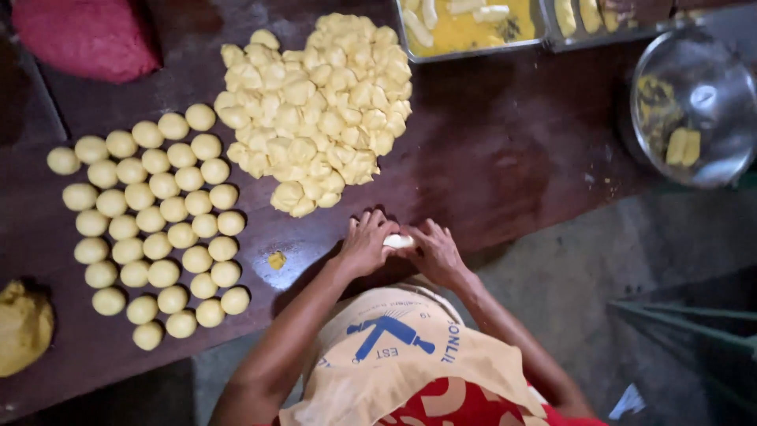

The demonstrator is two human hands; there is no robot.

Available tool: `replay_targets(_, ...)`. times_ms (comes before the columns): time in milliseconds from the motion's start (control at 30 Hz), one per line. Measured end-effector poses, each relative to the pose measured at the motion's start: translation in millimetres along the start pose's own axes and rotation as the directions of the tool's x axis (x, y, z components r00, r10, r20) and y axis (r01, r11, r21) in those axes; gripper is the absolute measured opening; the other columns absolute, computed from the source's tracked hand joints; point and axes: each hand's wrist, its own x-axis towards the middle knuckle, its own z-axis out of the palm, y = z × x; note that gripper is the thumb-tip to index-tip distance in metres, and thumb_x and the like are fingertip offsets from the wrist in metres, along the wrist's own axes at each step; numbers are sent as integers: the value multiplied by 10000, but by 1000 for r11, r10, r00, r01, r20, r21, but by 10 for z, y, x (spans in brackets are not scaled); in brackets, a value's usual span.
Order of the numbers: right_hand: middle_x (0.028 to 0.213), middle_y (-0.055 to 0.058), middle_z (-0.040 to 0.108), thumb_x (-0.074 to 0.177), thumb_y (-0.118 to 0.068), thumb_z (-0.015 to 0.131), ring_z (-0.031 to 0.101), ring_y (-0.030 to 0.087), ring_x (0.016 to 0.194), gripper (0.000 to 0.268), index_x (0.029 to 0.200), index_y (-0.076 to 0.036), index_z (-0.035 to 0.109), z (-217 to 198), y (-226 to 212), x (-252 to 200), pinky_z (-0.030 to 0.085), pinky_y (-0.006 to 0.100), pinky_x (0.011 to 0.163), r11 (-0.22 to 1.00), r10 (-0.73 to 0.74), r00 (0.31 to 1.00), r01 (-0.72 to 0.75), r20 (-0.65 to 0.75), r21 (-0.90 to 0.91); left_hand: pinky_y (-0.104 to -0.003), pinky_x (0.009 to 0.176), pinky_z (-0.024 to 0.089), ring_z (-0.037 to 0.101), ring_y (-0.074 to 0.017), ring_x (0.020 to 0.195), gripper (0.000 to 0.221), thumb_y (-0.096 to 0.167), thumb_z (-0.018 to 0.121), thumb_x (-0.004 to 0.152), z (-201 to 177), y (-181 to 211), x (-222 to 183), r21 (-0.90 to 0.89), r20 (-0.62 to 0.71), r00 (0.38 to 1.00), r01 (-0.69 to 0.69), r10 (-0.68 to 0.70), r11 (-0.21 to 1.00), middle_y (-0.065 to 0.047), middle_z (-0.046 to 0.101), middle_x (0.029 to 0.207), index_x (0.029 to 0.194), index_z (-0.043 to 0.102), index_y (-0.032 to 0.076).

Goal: A person is shaping dough into discs and wrapping them around banana slices to prepare pastries for baking.

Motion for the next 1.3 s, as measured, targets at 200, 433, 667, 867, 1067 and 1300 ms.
replay_targets(200,1022,58,520,927,-622,776,589,305,933,632,1438,-265,675,108,-12,-63,456,453,851,981,-193,972,191,-137,-32,-590,939,474,573,-351,1158,367,229,829,895,112,16,-11,171,13,1000,-25,23,985,-93,569,1162,1185,618,153)
replay_targets(433,1217,209,563,641,-663,959,549,407,1030,1224,1641,-105,527,26,-508,125,451,504,881,968,-204,979,198,-27,-157,-543,937,484,606,-333,1151,730,178,901,778,-265,-32,-343,274,-10,999,-38,42,961,-101,602,1190,1439,600,100)
replay_targets(667,1753,311,386,1133,-460,551,345,525,1629,772,1694,46,392,1015,-1360,-373,237,649,1328,993,41,948,-75,-315,-95,-510,1003,451,605,-348,1150,647,448,924,831,-545,-678,-1636,134,-278,957,-50,86,990,-116,628,1214,1335,641,157)
replay_targets(867,1805,352,278,1088,-319,424,252,497,1684,752,1696,119,356,642,-848,1041,170,695,1339,836,85,928,-265,-363,-481,-517,1047,456,647,-354,1155,386,428,712,1036,-1602,-997,-2502,16,-361,908,234,-213,972,-95,684,1302,1284,703,132)
replay_targets(1067,1755,310,339,1162,-563,324,265,455,1631,766,1641,23,437,337,-275,1827,149,750,1286,734,202,860,-449,-468,-509,-528,938,505,679,-380,1091,316,387,647,1079,-1755,-910,-2557,-36,-496,853,168,-164,985,-108,727,1155,1260,718,138)
replay_targets(1300,1783,291,345,1033,-594,605,322,484,1649,864,1661,-21,448,812,-1494,211,169,698,1343,849,222,901,-366,-372,-381,-494,920,538,693,-336,1051,351,454,715,1022,-1471,-1297,-2114,26,-461,887,17,-3,1000,-62,719,1090,1232,742,174)
